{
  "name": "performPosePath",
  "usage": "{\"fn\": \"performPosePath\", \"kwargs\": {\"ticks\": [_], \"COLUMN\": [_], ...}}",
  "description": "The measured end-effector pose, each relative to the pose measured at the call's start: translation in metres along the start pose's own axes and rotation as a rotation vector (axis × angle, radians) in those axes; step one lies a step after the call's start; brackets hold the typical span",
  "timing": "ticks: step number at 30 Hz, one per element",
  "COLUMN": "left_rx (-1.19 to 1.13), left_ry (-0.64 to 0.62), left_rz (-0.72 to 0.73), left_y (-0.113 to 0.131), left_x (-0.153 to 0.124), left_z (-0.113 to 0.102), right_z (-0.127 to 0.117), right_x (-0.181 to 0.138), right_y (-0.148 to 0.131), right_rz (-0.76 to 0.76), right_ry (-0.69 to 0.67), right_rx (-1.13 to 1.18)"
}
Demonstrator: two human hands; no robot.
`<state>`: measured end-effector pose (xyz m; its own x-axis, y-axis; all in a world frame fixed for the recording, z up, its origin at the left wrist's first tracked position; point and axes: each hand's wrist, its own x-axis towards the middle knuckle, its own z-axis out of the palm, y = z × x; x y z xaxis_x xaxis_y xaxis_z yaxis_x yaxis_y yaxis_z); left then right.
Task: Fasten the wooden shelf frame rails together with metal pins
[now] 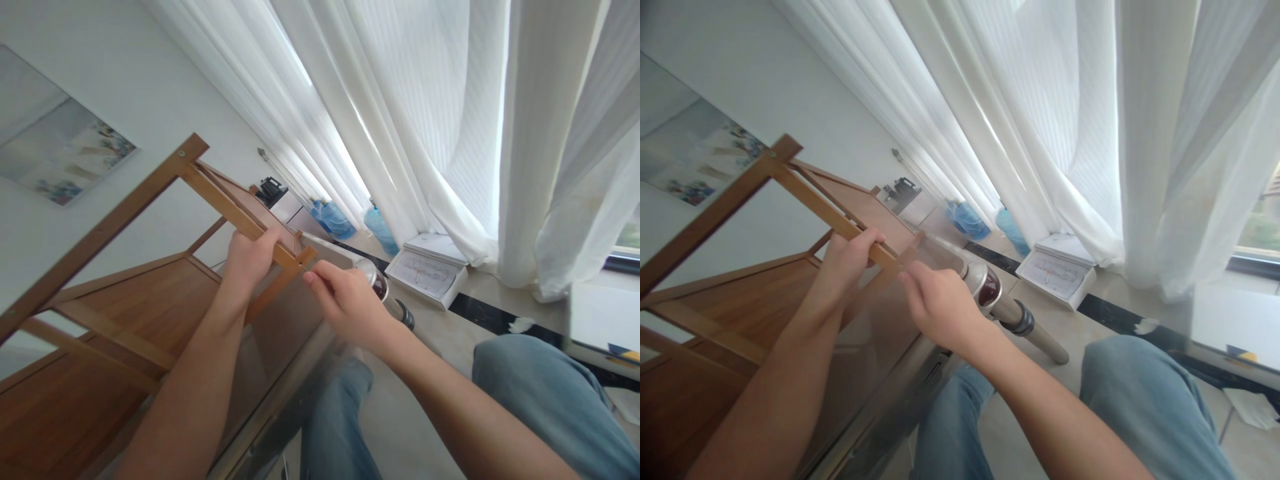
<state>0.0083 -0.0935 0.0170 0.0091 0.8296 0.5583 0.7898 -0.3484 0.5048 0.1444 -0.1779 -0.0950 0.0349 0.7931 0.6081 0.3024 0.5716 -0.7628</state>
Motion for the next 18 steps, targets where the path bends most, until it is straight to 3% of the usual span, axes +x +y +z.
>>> {"fn": "performPosePath", "kwargs": {"ticks": [8,18], "left_rx": [-0.035,-0.007], "left_ry": [-0.082,-0.046], "left_rz": [-0.024,-0.008], "left_y": [-0.002,0.013], "left_x": [-0.001,-0.016], "left_z": [-0.001,0.002], "right_z": [0.001,0.004], "right_x": [0.001,0.004], "right_y": [0.003,0.011], "right_rz": [-0.003,0.056], "right_ry": [-0.028,-0.047], "right_rx": [0.006,-0.045]}}
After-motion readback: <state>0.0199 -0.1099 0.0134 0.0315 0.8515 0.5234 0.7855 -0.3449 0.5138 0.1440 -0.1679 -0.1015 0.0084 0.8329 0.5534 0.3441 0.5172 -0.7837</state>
